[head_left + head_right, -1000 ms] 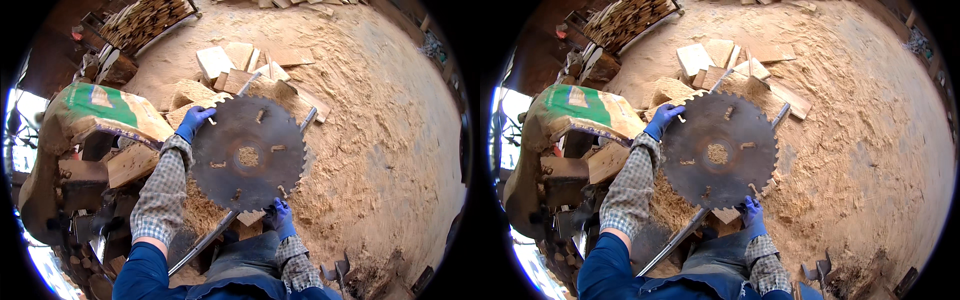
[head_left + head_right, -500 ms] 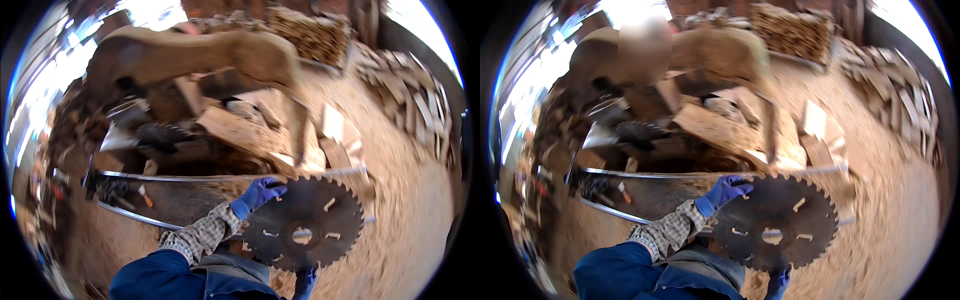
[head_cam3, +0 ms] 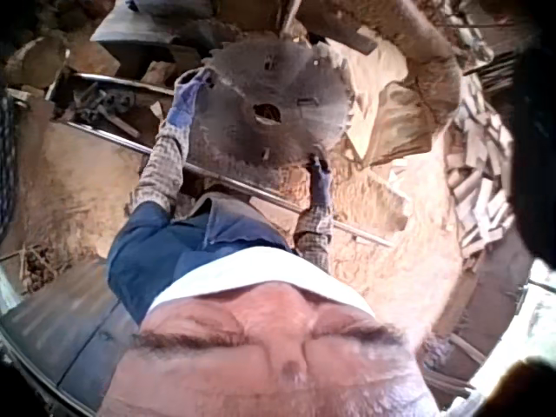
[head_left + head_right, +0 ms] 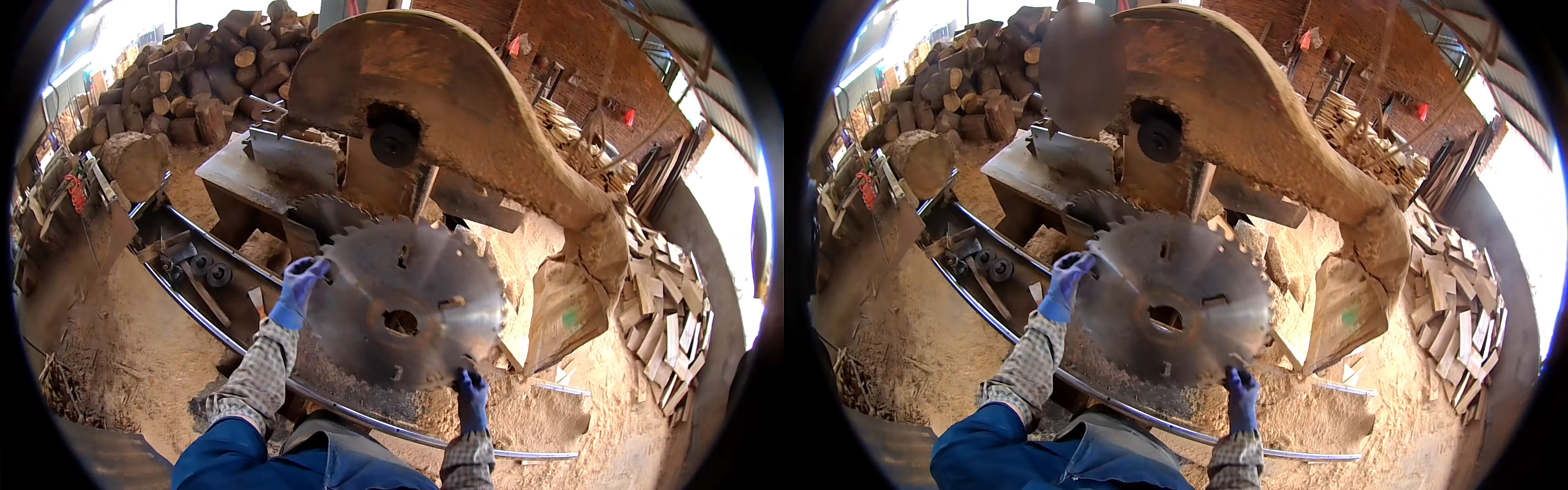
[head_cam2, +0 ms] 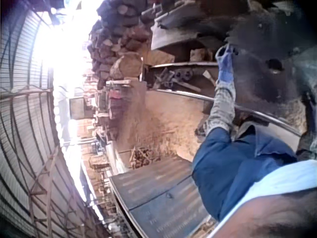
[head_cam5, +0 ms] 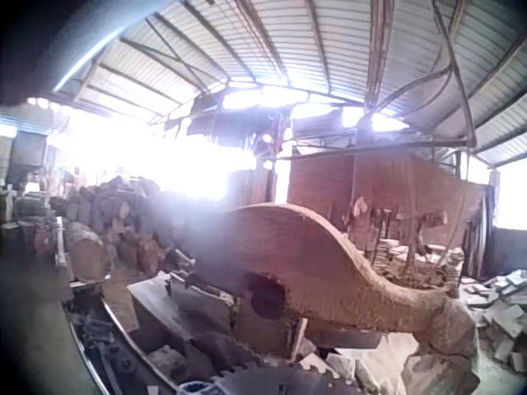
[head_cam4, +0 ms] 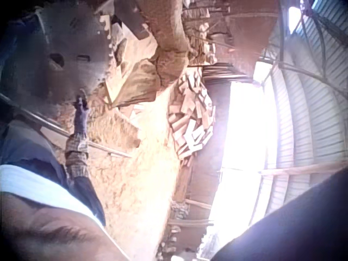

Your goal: The person walks through a sawmill workshop and approaches a large industrial saw. They use a screwdriver to remove a nut from the saw's spindle, then lift a large circular saw blade and mount it onto the spindle. The person secures the blade with a washer and nut, tightening it by hand and then using a wrench to ensure it is firmly attached.

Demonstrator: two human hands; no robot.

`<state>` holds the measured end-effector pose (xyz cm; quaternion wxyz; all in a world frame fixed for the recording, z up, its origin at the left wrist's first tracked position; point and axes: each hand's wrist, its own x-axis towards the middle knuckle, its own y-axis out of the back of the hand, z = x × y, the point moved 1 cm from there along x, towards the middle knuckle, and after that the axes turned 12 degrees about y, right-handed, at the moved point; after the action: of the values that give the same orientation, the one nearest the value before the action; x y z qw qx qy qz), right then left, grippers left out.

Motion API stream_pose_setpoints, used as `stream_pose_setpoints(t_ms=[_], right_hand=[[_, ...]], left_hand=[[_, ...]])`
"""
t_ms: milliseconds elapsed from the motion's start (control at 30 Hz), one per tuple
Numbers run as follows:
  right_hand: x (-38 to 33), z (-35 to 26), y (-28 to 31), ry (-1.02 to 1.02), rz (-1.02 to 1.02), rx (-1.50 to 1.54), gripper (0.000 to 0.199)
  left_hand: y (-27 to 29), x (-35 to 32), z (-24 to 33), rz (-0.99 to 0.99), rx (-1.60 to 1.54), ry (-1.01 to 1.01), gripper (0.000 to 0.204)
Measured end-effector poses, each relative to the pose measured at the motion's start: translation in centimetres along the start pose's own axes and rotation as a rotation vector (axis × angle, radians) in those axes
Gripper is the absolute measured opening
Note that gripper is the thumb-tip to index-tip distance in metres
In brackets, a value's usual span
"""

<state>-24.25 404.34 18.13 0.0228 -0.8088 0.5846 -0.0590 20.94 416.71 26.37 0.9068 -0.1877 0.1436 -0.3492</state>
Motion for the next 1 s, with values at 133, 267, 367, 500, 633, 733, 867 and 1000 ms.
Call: stream_pose_setpoints(t_ms=[133, 267, 367, 500, 633, 733, 867, 1000], right_hand=[[7.4, 3.9, -4.9, -0.007, -0.026, 0.038, 0.027], [11.8, 3.9, -9.1, -0.032, -0.006, 0.113, 0.026], [13.8, 2.1, -11.8, -0.063, 0.017, 0.081, 0.017], [16.6, 2.1, -11.5, -0.036, 0.017, 0.041, 0.015], [18.3, 1.8, -11.4, 0.029, 0.025, 0.13, 0.015], [19.6, 1.8, -10.9, 0.025, 0.02, 0.165, 0.036], [20.7, 0.0, -11.3, 0.099, -0.051, 0.134, 0.04], [22.8, -2.0, -12.0, 0.245, -0.126, 0.129, 0.027]], left_hand=[[3.6, 7.1, 1.1, 0.022, 0.001, -0.037, 0.009], [4.6, 11.5, 2.4, -0.011, -0.023, -0.014, 0.009], [6.2, 14.9, 1.6, 0.039, 0.006, -0.011, 0.01], [4.5, 16.5, 2.4, -0.007, -0.069, -0.04, 0.01], [3.3, 18.1, 3.0, -0.015, -0.098, -0.044, 0.01], [2.7, 18.5, 3.7, -0.035, -0.09, -0.068, 0.009], [2.5, 19.7, 4.1, 0.002, -0.136, -0.073, 0.01], [1.8, 21.4, 5.1, -0.01, -0.116, -0.076, 0.014]])
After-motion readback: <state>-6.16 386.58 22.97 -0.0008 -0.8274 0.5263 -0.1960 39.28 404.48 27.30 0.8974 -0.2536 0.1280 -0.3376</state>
